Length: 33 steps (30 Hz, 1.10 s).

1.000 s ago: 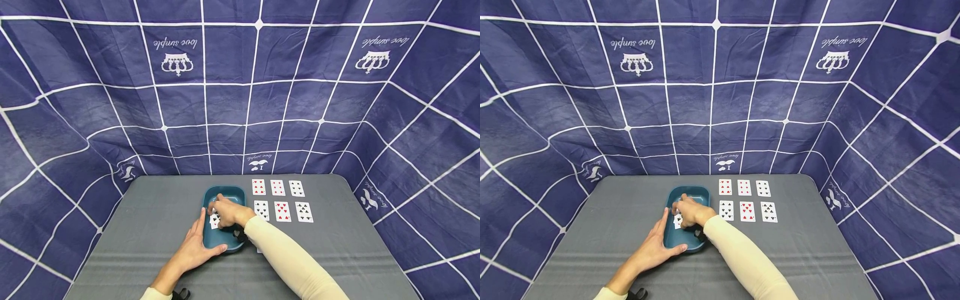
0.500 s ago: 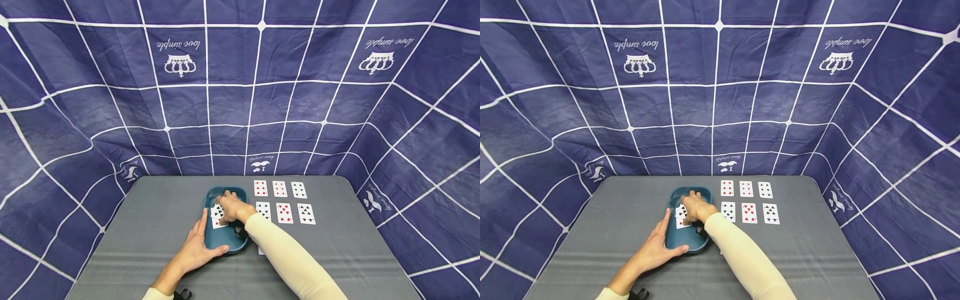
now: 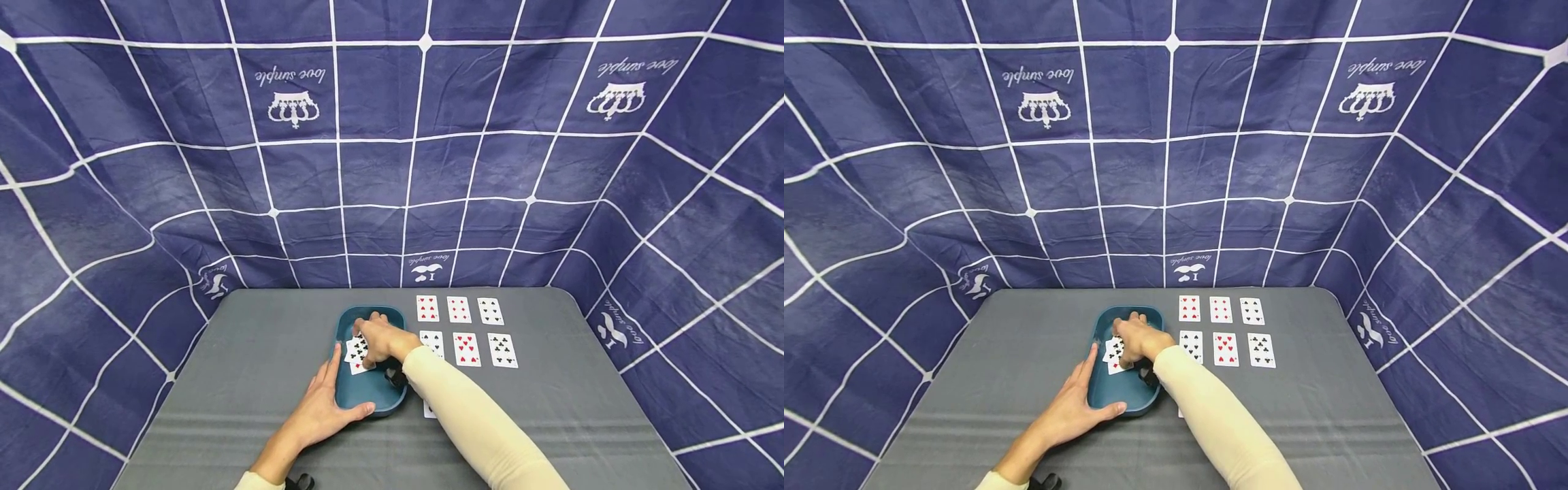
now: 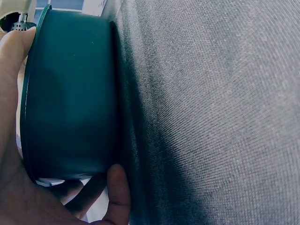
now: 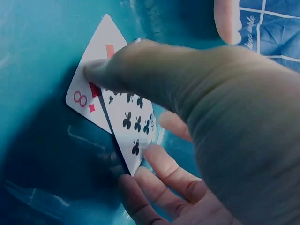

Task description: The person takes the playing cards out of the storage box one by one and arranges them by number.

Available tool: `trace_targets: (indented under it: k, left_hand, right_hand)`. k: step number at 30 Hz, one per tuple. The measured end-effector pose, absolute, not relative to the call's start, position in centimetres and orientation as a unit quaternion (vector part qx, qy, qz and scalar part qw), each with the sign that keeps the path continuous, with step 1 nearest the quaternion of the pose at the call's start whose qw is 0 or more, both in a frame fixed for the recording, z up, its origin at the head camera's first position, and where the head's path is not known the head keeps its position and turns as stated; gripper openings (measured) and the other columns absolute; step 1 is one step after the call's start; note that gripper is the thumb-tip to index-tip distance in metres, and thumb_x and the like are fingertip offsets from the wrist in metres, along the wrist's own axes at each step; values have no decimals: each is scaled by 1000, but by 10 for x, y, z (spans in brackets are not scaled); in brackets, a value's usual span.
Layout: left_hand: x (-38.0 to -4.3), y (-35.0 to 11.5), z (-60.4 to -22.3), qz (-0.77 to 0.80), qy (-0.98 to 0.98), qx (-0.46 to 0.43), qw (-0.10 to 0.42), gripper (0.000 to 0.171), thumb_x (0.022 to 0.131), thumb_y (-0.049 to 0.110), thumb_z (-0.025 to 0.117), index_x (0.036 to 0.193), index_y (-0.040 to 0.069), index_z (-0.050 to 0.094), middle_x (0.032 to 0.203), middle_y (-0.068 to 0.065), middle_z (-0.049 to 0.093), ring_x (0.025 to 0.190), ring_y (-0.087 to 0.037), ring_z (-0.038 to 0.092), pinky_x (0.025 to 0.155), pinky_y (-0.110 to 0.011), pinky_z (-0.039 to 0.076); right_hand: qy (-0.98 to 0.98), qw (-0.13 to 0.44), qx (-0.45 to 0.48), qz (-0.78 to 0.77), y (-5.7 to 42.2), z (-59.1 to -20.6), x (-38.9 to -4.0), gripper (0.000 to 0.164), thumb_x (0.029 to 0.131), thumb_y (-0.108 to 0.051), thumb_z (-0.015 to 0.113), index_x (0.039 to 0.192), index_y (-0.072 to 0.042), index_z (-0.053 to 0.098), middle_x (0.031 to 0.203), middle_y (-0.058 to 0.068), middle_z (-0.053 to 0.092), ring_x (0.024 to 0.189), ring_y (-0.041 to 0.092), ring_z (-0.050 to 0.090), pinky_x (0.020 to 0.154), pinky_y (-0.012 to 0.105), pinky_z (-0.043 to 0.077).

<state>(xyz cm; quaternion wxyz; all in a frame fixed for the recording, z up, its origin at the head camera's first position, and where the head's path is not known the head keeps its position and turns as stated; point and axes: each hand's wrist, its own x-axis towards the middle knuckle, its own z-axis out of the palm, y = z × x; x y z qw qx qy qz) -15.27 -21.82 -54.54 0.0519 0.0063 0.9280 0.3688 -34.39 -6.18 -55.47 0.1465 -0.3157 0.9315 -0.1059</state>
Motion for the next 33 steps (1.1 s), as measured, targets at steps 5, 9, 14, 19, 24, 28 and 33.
trace_targets:
  k: [5, 9, 14, 19, 24, 28, 33]
  left_hand:
    - [-155, -218, -546, 367, 928, 3, 56, 147, 87, 69, 97, 190, 18, 4, 185, -29, 37, 168, -58, 42, 130, -77, 44]
    - [-156, -218, -545, 367, 928, 3, 57, 148, 87, 67, 98, 190, 19, 2, 185, -29, 37, 168, -58, 42, 130, -77, 44]
    - [-155, -218, -544, 368, 928, 1, 60, 150, 87, 66, 98, 190, 19, -1, 186, -27, 35, 168, -58, 41, 131, -78, 43]
    - [-155, -218, -543, 371, 927, 2, 63, 151, 87, 69, 97, 190, 18, -2, 189, -27, 32, 170, -59, 38, 132, -78, 40]
    - [-156, -219, -543, 372, 926, 3, 57, 151, 87, 68, 97, 189, 17, -1, 190, -25, 30, 172, -58, 36, 133, -78, 39]
    - [-155, -219, -544, 368, 928, 6, 56, 151, 87, 69, 96, 189, 16, -1, 190, -25, 31, 172, -57, 37, 134, -77, 40]
    - [-155, -219, -545, 368, 928, 9, 54, 152, 86, 71, 96, 189, 16, -1, 189, -25, 32, 171, -57, 38, 133, -76, 40]
  right_hand:
    - [928, 140, -329, -106, -54, -537, -333, 88, 77, -32, 111, 154, -27, 68, 141, 14, 64, 115, 27, 59, 103, 42, 59]
    - [924, 136, -340, -115, -47, -514, -321, 88, 81, -31, 109, 158, -25, 66, 144, 13, 65, 115, 27, 57, 101, 42, 61]
    - [917, 125, -358, -122, -36, -500, -309, 86, 87, -30, 106, 161, -22, 65, 148, 12, 67, 121, 27, 56, 109, 43, 60]
    - [910, 90, -383, -130, -22, -495, -304, 81, 87, -28, 103, 159, -23, 67, 153, 11, 68, 129, 28, 58, 113, 45, 57]
    - [897, 71, -411, -146, -1, -489, -297, 83, 86, -22, 101, 161, -23, 66, 155, 9, 65, 132, 27, 56, 117, 45, 57]
    - [890, 68, -421, -159, 17, -487, -289, 83, 86, -19, 100, 162, -23, 67, 155, 7, 64, 129, 24, 55, 113, 41, 56]
    - [887, 48, -427, -169, 38, -484, -283, 76, 87, -18, 98, 158, -21, 70, 156, 4, 66, 125, 22, 56, 106, 39, 57]
